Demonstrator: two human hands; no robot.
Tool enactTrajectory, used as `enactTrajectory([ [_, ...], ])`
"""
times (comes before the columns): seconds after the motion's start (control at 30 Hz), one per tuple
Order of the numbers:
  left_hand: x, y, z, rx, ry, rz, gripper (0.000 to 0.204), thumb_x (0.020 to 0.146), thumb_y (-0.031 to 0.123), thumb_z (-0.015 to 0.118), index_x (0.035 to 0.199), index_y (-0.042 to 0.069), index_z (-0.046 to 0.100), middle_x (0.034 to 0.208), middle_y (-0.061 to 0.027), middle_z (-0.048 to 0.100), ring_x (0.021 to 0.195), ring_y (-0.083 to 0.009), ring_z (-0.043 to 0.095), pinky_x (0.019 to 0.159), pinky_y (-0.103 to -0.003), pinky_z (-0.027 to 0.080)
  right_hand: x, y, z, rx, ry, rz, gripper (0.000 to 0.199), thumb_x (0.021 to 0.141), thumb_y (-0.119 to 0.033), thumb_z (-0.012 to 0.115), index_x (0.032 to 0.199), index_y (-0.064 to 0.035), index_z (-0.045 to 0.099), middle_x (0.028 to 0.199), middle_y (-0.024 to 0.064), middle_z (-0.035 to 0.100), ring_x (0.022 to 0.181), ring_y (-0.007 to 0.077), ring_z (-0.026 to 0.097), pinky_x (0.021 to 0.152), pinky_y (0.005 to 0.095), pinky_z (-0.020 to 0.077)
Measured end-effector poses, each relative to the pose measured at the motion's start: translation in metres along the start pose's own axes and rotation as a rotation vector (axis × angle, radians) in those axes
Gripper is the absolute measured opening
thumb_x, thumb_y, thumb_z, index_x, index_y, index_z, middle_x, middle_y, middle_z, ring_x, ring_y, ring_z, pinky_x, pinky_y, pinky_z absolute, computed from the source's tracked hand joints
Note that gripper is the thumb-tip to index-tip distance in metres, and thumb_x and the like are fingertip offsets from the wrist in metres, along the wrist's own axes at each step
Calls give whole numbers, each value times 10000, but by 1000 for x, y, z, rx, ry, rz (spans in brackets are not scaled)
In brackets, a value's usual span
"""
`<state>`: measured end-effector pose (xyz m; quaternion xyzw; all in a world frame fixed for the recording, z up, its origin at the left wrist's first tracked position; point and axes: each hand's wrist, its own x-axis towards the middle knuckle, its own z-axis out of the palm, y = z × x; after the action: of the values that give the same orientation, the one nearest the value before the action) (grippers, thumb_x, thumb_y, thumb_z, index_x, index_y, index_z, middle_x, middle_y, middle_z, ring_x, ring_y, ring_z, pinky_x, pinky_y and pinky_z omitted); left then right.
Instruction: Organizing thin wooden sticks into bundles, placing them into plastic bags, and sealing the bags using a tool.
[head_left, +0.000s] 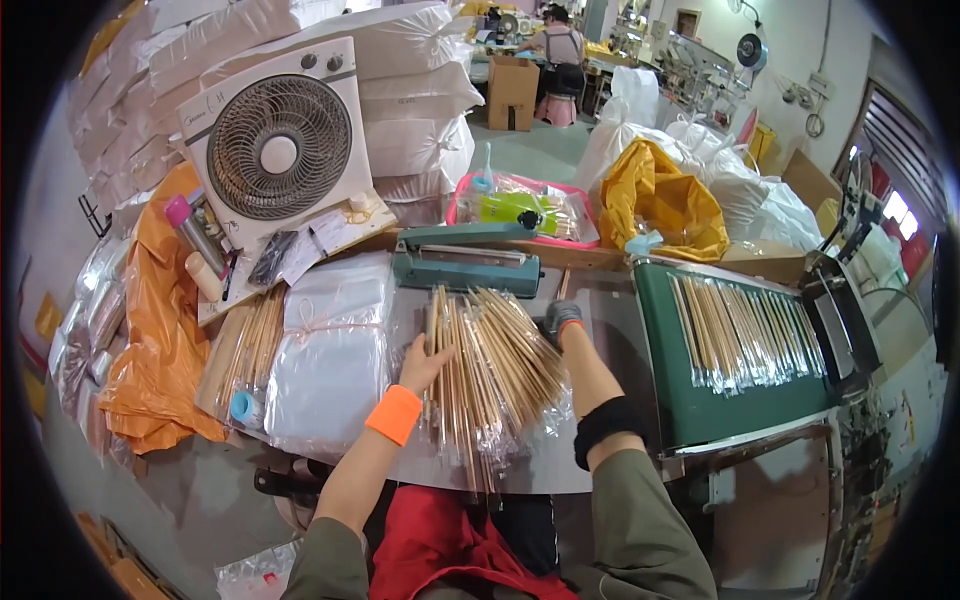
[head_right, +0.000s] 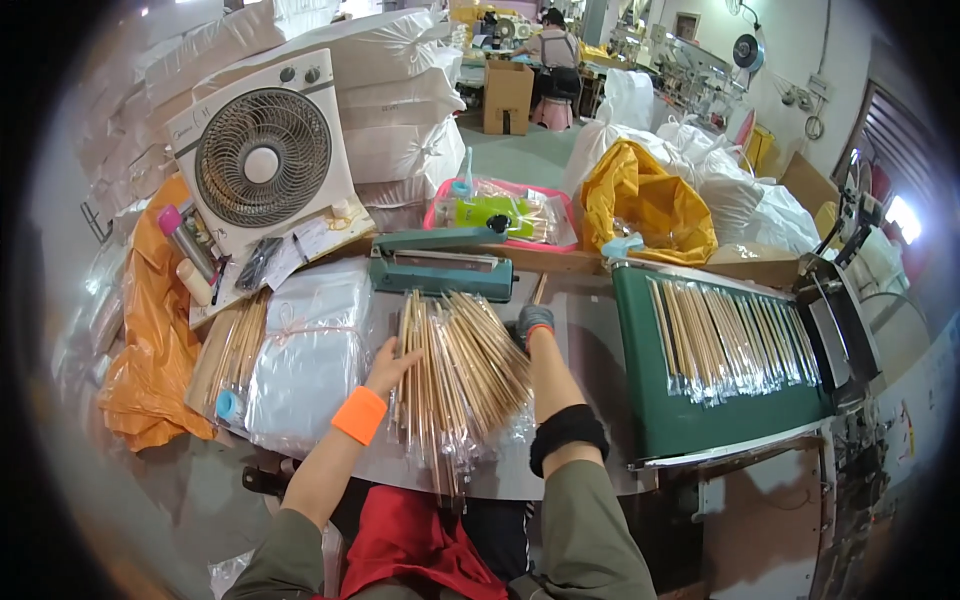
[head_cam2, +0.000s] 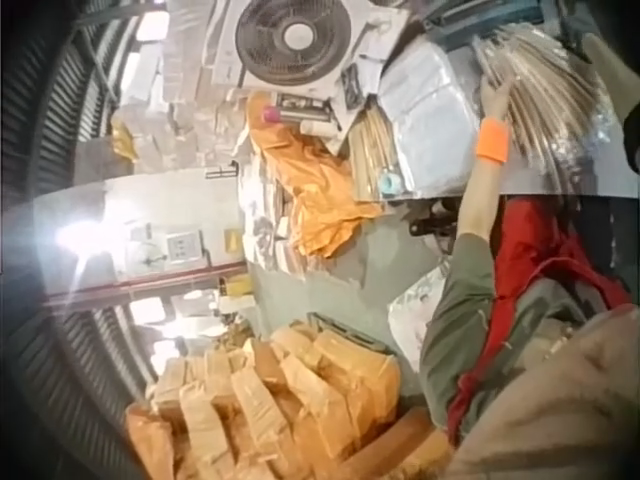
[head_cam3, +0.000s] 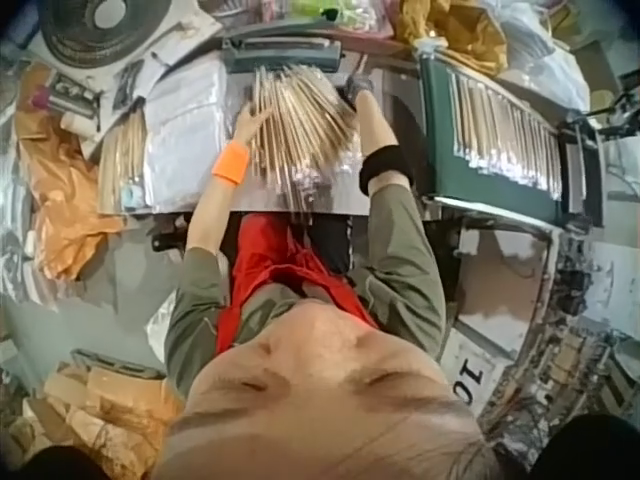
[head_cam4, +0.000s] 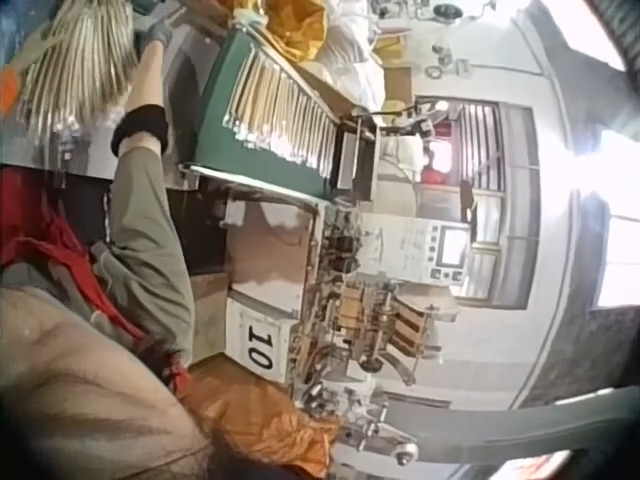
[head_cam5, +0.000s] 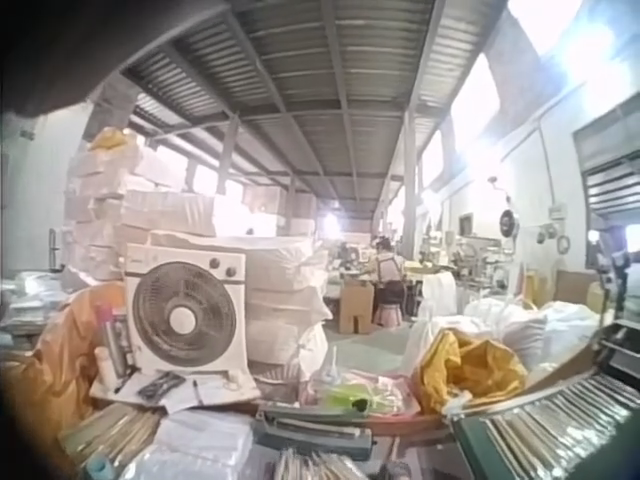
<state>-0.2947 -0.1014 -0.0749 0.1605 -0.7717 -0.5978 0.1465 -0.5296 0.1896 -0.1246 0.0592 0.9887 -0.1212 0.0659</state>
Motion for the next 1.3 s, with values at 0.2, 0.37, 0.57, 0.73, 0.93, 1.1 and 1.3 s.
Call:
enactTrajectory([
  [0.2,-27,28,-77,-496,-308,-338,693,786,325,671,1270,-69,370,1326,-213,400,1243,-299,379,1030,-332,276,-129,-18,-55,-305,60,-490,210,834,-337,517,859,-182,656,880,76,661,769,196,628,639,346,487],
  [0.37,-12,47,-38,-566,-397,-370,578,746,293,734,1175,-20,503,1004,-74,618,857,-167,603,748,-275,480,-212,-106,-90,1015,-524,-170,624,721,-405,716,1131,32,543,935,94,625,802,187,591,760,325,478],
  [0.57,-48,43,-16,-633,-219,-161,522,702,146,768,1128,-16,514,970,-89,613,834,-175,603,768,-317,501,-283,-119,-32,1554,-475,-277,461,776,-237,697,1140,-10,529,1013,82,613,853,154,594,751,290,504],
  [0.73,-228,26,-56,-469,-268,-103,874,688,190,772,1354,-21,248,1297,-140,411,1204,-227,401,1024,-341,312,-448,-21,14,1374,-364,-223,717,759,-154,702,1347,-35,310,1192,112,528,1030,196,543,862,308,462],
  [0.93,-306,11,-87,-583,-451,-285,984,692,118,775,1418,44,114,1368,-102,327,1275,-207,318,1051,-361,268,-510,7,9,1644,-740,13,649,808,-192,660,1350,-48,332,1272,72,474,1142,192,473,983,324,366],
  [1.1,-306,3,-90,-526,-602,-227,898,692,136,784,1370,36,203,1310,-88,396,1221,-190,383,1021,-340,313,-503,4,-1,1391,-770,-220,741,728,-256,750,1317,-47,350,1238,109,481,1169,217,444,991,347,357],
  [1.3,-302,-2,-78,-518,-529,-313,839,672,190,805,1298,-4,281,1226,-107,446,1164,-180,434,994,-340,351,-503,5,26,1310,-636,-225,737,725,-267,751,1309,-50,356,1247,94,471,1128,214,473,962,341,393],
])
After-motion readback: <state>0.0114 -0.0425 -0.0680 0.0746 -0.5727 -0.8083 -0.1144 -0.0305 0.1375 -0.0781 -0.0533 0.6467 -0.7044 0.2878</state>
